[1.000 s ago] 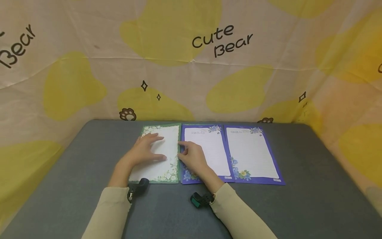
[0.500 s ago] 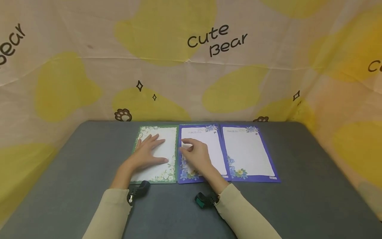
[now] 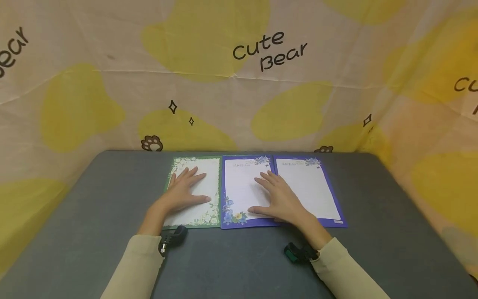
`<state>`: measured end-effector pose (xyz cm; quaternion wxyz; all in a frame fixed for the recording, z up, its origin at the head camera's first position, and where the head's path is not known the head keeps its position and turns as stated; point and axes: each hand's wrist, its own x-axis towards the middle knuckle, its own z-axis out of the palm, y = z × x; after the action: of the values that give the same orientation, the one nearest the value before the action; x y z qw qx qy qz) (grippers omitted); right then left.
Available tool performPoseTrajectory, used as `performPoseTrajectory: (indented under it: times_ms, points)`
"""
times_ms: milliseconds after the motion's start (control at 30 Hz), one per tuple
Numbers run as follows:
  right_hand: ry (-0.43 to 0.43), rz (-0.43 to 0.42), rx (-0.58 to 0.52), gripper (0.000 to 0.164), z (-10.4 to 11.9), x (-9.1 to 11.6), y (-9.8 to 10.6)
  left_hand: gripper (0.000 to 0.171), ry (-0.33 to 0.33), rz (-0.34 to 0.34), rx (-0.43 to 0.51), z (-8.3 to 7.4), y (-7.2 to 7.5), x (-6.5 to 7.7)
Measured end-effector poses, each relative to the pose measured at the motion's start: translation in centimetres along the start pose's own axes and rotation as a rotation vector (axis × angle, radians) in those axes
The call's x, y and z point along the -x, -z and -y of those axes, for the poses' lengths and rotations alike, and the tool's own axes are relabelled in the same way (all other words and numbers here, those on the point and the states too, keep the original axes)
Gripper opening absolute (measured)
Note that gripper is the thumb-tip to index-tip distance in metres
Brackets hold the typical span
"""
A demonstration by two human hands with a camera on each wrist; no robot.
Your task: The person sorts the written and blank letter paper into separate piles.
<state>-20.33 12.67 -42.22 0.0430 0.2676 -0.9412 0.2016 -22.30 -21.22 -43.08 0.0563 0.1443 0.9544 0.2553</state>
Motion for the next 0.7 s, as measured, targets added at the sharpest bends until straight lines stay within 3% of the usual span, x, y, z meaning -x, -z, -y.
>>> performPoseTrajectory:
  times_ms: [133,233,500,600,700]
  points:
    - [0.047,0.074,0.034,0.104,-0.9,0.5,-0.7,0.087,0.013,-0.006,-0.004,0.0,0.0,0.1]
    - [0.037,0.111,0.034,0.107,-1.0,0.6,-1.1,0.087,0.013,-0.009,0.0,-0.1,0.0,0.1]
    - [0.0,0.115,0.045,0.105,-0.9,0.7,-1.0,0.088,0.009,-0.034,-0.008,-1.1,0.0,-0.1]
    - [0.0,0.116,0.046,0.105,-0.9,0.7,-1.0,0.09,-0.048,-0.054,-0.01,-2.4,-0.2,-0.5]
    - [0.004,0.117,0.048,0.104,-0.9,0.6,-1.1,0.092,-0.14,-0.018,0.007,-4.2,-0.9,-0.9]
